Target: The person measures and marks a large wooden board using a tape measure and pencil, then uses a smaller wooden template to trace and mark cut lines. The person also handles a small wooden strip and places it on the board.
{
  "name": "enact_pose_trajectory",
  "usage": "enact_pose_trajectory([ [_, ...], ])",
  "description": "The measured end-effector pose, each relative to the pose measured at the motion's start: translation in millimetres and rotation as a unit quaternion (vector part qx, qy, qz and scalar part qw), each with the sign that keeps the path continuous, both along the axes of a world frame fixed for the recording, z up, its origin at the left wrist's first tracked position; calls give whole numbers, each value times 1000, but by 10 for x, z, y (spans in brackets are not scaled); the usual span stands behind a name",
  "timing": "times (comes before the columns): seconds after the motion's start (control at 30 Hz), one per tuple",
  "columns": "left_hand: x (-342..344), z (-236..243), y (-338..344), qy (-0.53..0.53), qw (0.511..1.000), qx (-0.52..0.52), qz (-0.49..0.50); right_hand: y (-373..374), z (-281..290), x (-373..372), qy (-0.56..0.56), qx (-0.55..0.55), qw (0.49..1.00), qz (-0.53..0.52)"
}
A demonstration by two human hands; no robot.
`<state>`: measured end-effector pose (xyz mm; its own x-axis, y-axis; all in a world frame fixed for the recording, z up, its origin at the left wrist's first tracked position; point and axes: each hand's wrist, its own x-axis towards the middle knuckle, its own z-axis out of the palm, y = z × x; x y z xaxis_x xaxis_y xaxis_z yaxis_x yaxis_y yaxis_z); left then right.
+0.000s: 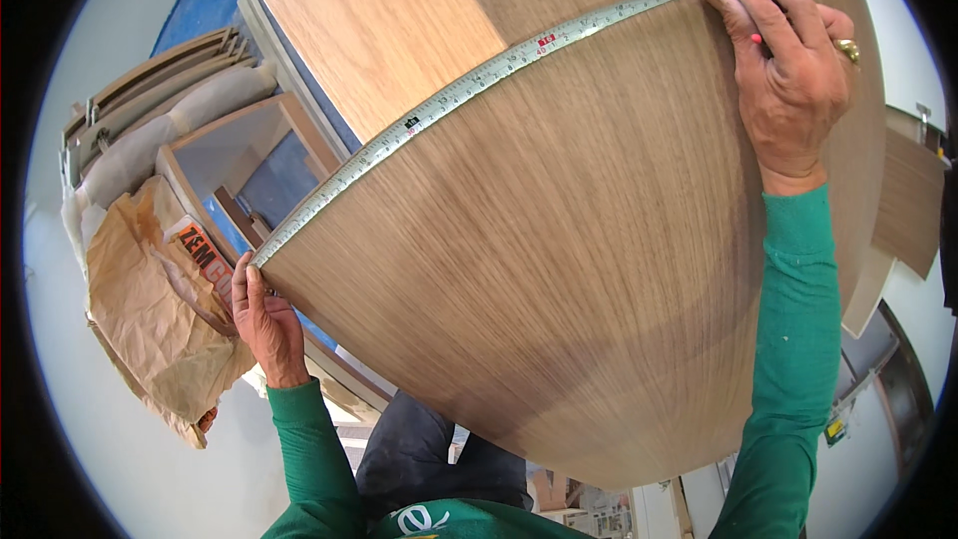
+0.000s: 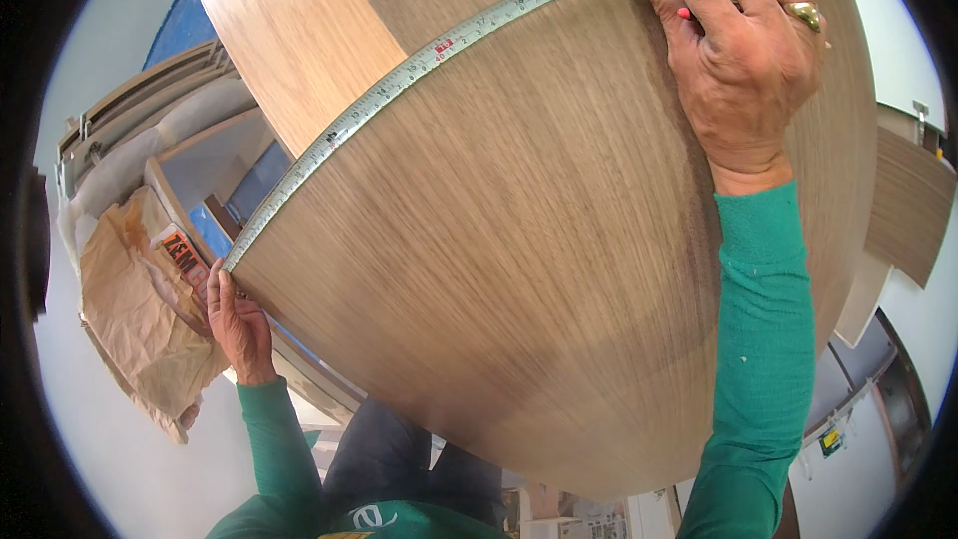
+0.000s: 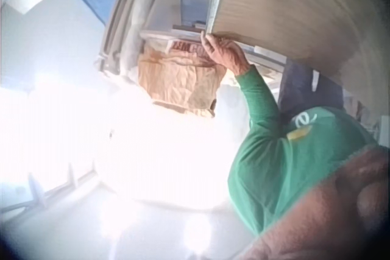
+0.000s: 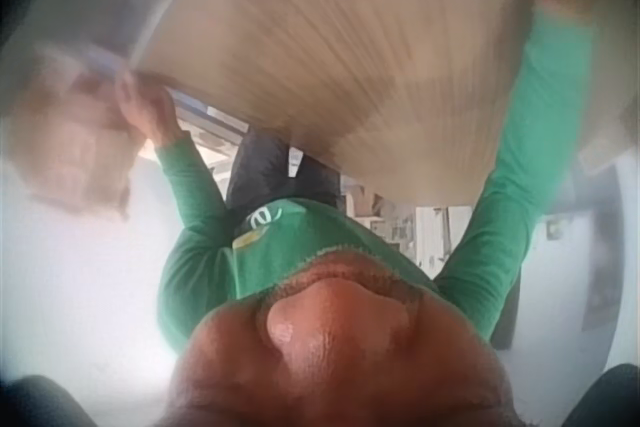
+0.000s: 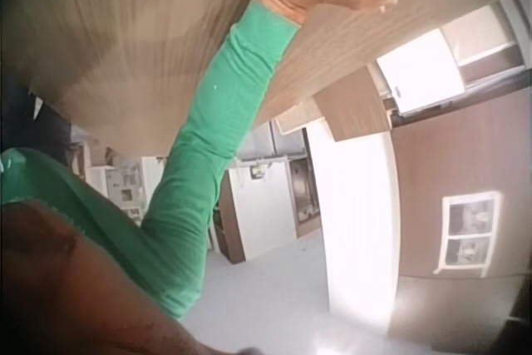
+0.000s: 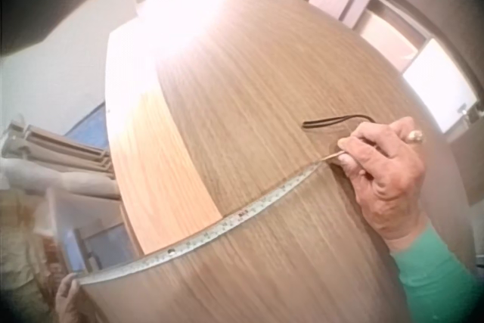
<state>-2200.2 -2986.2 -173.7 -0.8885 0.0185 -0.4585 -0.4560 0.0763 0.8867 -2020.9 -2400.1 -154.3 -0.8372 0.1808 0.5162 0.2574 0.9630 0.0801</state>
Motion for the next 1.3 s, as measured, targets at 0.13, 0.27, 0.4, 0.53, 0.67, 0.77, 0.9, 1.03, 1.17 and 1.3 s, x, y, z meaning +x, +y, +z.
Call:
enact_pose_trajectory([
  [0.13, 19, 77, 121, 8, 1000, -5, 12, 10, -8, 4, 4, 7, 1000, -8],
  [0.27, 30, 73, 70, 1, 1000, 7, 20, -28, -27, -16, 11, 9, 1000, -26],
  [0.4, 24, 77, 111, 2, 1000, 3, 14, 20, -30, 13, 11, 15, 1000, -4],
  [0.53, 12, 53, 110, 2, 1000, 3, 2, 23, -29, 18, 10, 26, 1000, -11],
  [0.67, 31, 29, 45, 12, 1000, 13, 3, -37, -4, -29, 19, 22, 999, -33],
  [0.77, 0, -14, -22, 8, 1000, 5, -6, -6, -51, -14, 40, 12, 998, -56],
  [0.9, -44, 53, 31, -21, 1000, -1, -5, -44, 56, -13, -14, 25, 996, -90],
  [1.03, -178, 119, 36, -46, 999, -15, -22, 42, 296, 31, -129, 29, 990, -40],
  [1.17, -292, 202, -107, -69, 995, -39, -62, -10, 717, 173, -243, 11, 970, 13],
  [1.3, -255, 301, -299, -49, 994, -65, -77, -329, 1156, 417, -358, -75, 931, 20],
])
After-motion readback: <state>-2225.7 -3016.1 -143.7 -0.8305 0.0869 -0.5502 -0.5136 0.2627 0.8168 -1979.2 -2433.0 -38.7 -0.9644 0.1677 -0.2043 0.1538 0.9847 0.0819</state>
